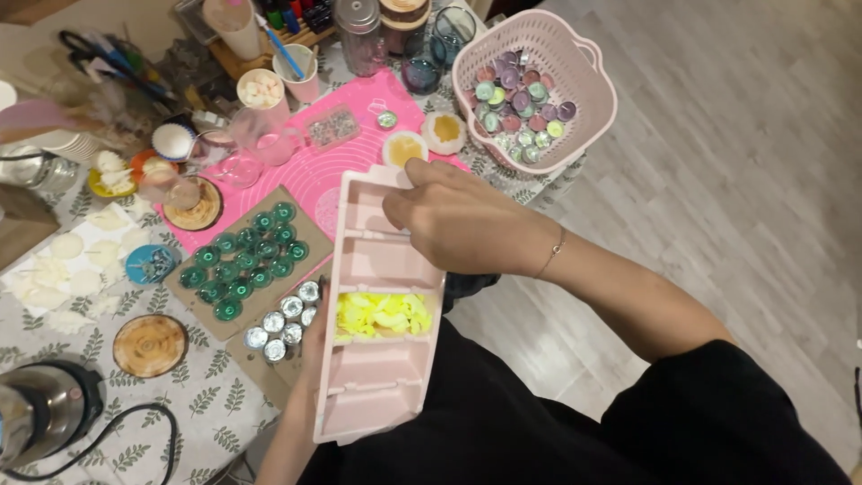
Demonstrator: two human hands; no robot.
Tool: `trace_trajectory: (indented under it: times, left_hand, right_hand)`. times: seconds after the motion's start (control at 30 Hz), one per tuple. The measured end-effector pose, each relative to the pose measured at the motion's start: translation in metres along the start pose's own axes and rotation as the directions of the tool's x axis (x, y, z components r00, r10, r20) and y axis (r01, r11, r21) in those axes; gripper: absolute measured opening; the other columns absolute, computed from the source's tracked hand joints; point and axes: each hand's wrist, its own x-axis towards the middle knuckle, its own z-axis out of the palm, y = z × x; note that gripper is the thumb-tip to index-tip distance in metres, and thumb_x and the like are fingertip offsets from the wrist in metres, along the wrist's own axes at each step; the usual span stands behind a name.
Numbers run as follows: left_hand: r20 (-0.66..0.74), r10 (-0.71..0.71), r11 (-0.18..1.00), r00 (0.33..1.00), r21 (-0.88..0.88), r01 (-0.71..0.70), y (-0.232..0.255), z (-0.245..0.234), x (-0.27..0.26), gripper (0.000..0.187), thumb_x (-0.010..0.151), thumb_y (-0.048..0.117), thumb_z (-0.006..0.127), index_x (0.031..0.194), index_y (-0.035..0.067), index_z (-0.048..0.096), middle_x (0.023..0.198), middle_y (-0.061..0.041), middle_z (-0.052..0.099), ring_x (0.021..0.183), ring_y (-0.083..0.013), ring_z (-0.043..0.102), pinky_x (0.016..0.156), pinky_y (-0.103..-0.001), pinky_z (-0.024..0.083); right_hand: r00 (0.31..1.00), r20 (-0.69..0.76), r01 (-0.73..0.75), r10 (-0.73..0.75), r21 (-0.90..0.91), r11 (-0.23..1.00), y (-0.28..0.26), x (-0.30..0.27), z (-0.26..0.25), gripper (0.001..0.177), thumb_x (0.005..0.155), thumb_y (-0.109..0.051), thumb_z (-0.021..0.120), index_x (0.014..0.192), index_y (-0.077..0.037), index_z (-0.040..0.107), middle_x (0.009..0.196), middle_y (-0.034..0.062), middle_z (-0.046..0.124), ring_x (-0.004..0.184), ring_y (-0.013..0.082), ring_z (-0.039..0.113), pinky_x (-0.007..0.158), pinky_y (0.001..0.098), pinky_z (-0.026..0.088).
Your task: Sorting and preparing small wax items and tea light candles on a workstation.
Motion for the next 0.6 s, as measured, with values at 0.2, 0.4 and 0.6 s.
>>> trace_trajectory:
  times: [0.2, 0.4, 0.6]
  left_hand:
    - [-0.039, -0.032, 0.998, 0.999, 0.055, 0.034, -0.005, -0.011, 0.027, 0.073, 0.103, 0.056, 0.038, 0.151, 0.001, 0.042, 0.143, -0.026, 0.055, 0.122, -0.0405, 0.061, 0.099, -0.055, 0.052]
    - [-0.046, -0.007, 0.997, 0.999, 0.077, 0.011, -0.006, -0.063, 0.053, 0.07, 0.102, 0.056, 0.042, 0.149, 0.004, 0.044, 0.141, -0.024, 0.056, 0.119, -0.0396, 0.063, 0.096, -0.056, 0.055]
    - [-0.096, -0.093, 0.987, 0.991, 0.119, 0.104, -0.037, -0.069, 0.083, 0.069, 0.102, 0.056, 0.041, 0.148, 0.005, 0.046, 0.14, -0.023, 0.058, 0.118, -0.038, 0.064, 0.096, -0.055, 0.055]
  right_hand:
    - [0.959, 0.218, -0.211, 0.18, 0.126, 0.969, 0.029, -0.034, -0.03, 0.011, 0.08, -0.004, 0.063, 0.09, -0.003, 0.068, 0.075, 0.0135, 0.064, 0.083, 0.0271, 0.059, 0.075, 0.0407, 0.049]
    - [0.745, 0.105, -0.372, 0.659, 0.885, 0.28, 0.09, -0.158, 0.012, 0.019, 0.096, -0.003, 0.05, 0.106, -0.004, 0.066, 0.096, -0.0013, 0.06, 0.091, 0.0093, 0.052, 0.079, 0.0281, 0.042]
    - [0.226, 0.425, -0.14, 0.877, 0.905, -0.402, 0.164, -0.32, 0.272, 0.016, 0.095, -0.015, 0.06, 0.108, -0.009, 0.067, 0.09, 0.0016, 0.065, 0.077, 0.0152, 0.06, 0.061, 0.0331, 0.047]
